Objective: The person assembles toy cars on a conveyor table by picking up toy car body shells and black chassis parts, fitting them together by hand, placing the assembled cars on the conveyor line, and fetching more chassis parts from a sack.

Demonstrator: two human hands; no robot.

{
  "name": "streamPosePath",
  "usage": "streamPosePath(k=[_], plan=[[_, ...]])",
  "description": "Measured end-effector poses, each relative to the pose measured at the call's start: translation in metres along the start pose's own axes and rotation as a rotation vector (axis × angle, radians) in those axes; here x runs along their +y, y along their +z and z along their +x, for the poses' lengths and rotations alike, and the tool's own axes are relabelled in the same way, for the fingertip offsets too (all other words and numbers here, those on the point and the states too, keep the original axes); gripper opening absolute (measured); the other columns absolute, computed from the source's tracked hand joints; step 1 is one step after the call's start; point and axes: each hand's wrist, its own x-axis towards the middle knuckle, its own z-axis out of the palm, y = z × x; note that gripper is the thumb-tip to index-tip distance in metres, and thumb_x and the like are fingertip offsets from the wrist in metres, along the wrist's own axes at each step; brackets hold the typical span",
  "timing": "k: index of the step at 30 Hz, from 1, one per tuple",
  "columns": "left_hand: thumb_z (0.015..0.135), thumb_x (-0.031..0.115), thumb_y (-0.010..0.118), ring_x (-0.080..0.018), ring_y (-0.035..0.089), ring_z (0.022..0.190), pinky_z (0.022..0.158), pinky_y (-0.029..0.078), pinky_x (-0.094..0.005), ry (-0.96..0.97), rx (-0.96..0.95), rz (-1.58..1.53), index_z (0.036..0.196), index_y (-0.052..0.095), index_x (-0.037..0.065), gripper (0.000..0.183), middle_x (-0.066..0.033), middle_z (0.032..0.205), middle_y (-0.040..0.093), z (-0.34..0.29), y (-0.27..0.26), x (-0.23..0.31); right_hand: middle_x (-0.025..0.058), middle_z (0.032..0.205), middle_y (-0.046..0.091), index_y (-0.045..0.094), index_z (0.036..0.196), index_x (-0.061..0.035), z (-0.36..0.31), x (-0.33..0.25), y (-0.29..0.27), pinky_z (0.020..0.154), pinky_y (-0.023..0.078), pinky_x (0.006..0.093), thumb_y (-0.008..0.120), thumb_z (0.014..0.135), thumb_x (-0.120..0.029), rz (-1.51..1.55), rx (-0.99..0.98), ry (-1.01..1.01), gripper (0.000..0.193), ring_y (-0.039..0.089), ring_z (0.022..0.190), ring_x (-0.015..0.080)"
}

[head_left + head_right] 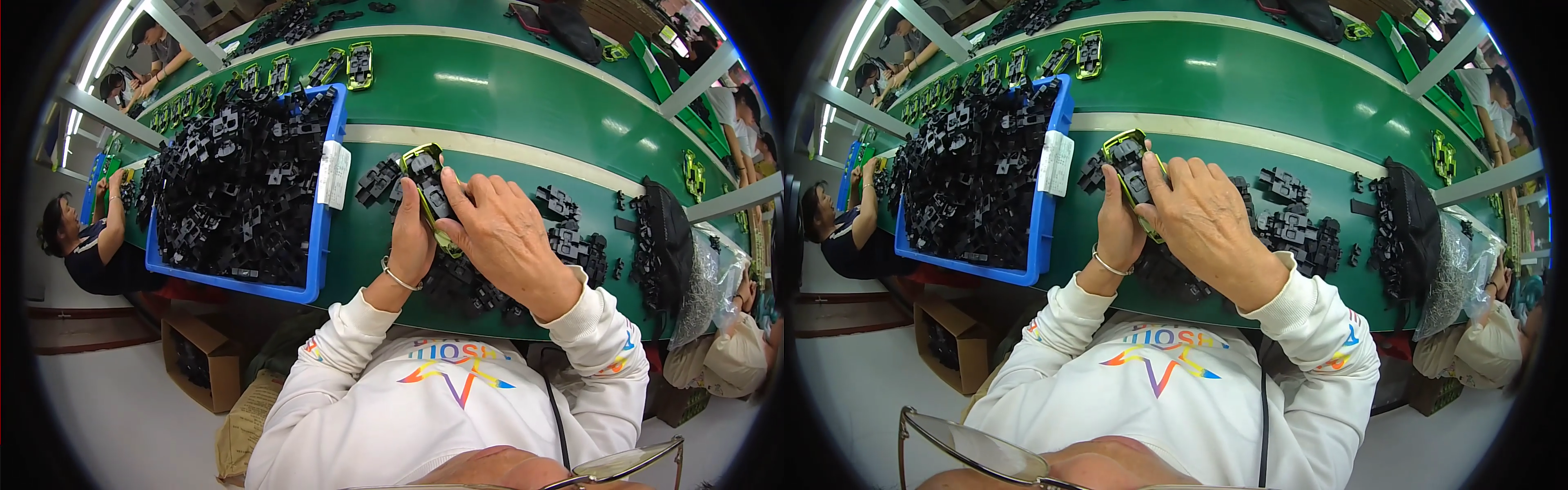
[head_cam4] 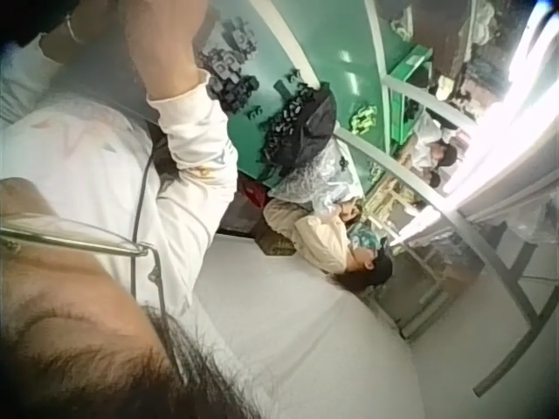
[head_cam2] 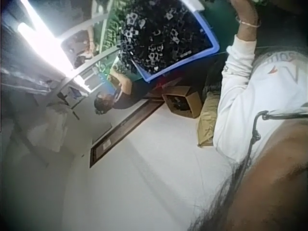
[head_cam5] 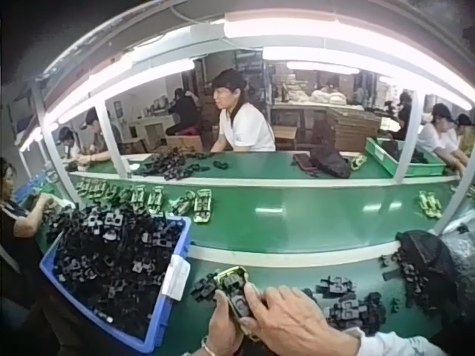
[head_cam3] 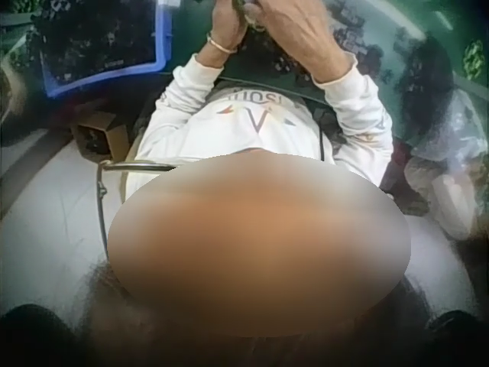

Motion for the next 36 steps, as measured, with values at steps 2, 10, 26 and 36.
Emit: streamPosePath(k=[2, 10, 26, 36], plan=[[0.103, 0.056, 0.022, -0.0200, 0.054, 0.120, 0.105, 0.041, -0.0358, 0.017, -0.009, -0.002, 0.144, 0.037, 0.005, 0.067, -0.0085, 0.128, 0.056, -0.001, -0.002, -0.004, 0.0098, 0.093, 0.054, 0.052, 0.131, -0.0022, -0.001, 0.000, -0.002, 0.075, 0.044, 0.0370, 0.067, 0.087, -0.028, 0.006, 0.007, -0.009, 0.053, 0.054, 0.083, 0.0262], [0.096, 0.022, 0.043, -0.0239, 0.056, 0.118, 0.103, 0.044, -0.0374, 0.039, -0.127, -0.059, 0.142, 0.036, 0.004, 0.051, -0.0186, 0.127, 0.056, -0.002, 0.002, 0.008, 0.0102, 0.102, 0.056, 0.055, 0.128, -0.0002, -0.003, -0.003, -0.012, 0.077, 0.045, 0.0355, 0.068, 0.084, -0.026, -0.010, 0.018, -0.032, 0.053, 0.054, 0.090, 0.0240], [0.093, 0.014, 0.049, -0.0345, 0.051, 0.128, 0.107, 0.044, -0.0417, 0.120, -0.014, 0.042, 0.140, 0.031, 0.002, 0.052, -0.0201, 0.138, 0.049, 0.011, 0.007, 0.012, 0.0072, 0.121, 0.058, 0.057, 0.128, -0.0002, -0.007, 0.036, 0.036, 0.077, 0.050, 0.0272, 0.064, 0.096, -0.022, 1.111, 0.062, 0.473, 0.040, 0.059, 0.097, 0.0124], [0.096, 0.013, 0.049, -0.0351, 0.055, 0.123, 0.101, 0.050, -0.0427, 0.116, -0.122, 0.245, 0.140, 0.033, 0.002, 0.048, -0.0199, 0.135, 0.051, 0.022, 0.003, 0.006, 0.0008, 0.076, 0.063, 0.071, 0.091, 0.0019, -0.001, 0.046, 0.059, 0.048, 0.037, 0.0237, 0.064, 0.094, -0.038, 1.333, -0.128, 0.684, 0.040, 0.050, 0.059, 0.0048]])
